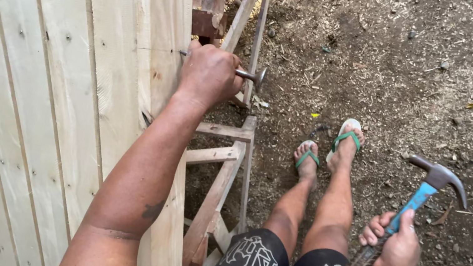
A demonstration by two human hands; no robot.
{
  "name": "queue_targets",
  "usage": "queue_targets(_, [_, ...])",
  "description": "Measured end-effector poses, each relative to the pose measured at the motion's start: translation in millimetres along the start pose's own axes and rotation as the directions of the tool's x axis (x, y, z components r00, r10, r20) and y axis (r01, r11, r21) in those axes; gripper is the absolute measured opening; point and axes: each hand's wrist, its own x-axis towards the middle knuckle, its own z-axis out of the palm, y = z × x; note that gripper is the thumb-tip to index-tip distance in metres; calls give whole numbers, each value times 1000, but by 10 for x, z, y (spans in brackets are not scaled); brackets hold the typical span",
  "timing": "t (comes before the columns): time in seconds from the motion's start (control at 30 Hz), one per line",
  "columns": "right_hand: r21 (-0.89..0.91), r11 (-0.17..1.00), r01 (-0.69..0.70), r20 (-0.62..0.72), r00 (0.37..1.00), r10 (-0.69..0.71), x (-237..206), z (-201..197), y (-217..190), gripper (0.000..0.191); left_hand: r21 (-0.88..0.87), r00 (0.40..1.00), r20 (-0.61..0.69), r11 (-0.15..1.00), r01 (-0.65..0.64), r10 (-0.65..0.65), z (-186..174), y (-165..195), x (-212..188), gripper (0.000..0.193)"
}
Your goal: The person hammers nails into a wooden structure, then sands the surface with sandpaper, and finally applies a pink paste using a putty knife. The person works on a wooden pallet-like structure in an outdoor workshop area.
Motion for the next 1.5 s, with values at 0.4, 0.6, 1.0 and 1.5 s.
queue_targets(0.4, [402, 608, 685, -123, 698, -705, -284, 555, -980, 61, -105, 976, -219, 994, -31, 7, 23, -35, 13, 11])
queue_targets(0.6, [160, 987, -21, 478, 876, -59, -455, 2692, 41, 52, -74, 966, -259, 996, -43, 23, -47, -7, 14, 10])
queue_targets(1.0, [-30, 999, 20, 101, 995, -17, 240, -122, -285, 62, 97, 997, -23, 993, -71, 73, -19, 179, -278, 25])
queue_targets(1.5, [40, 994, -97, 107, 990, 92, -38, -1476, 834, 68, -273, 981, -192, 961, -47, -6, 715, 942, -2978, 37])
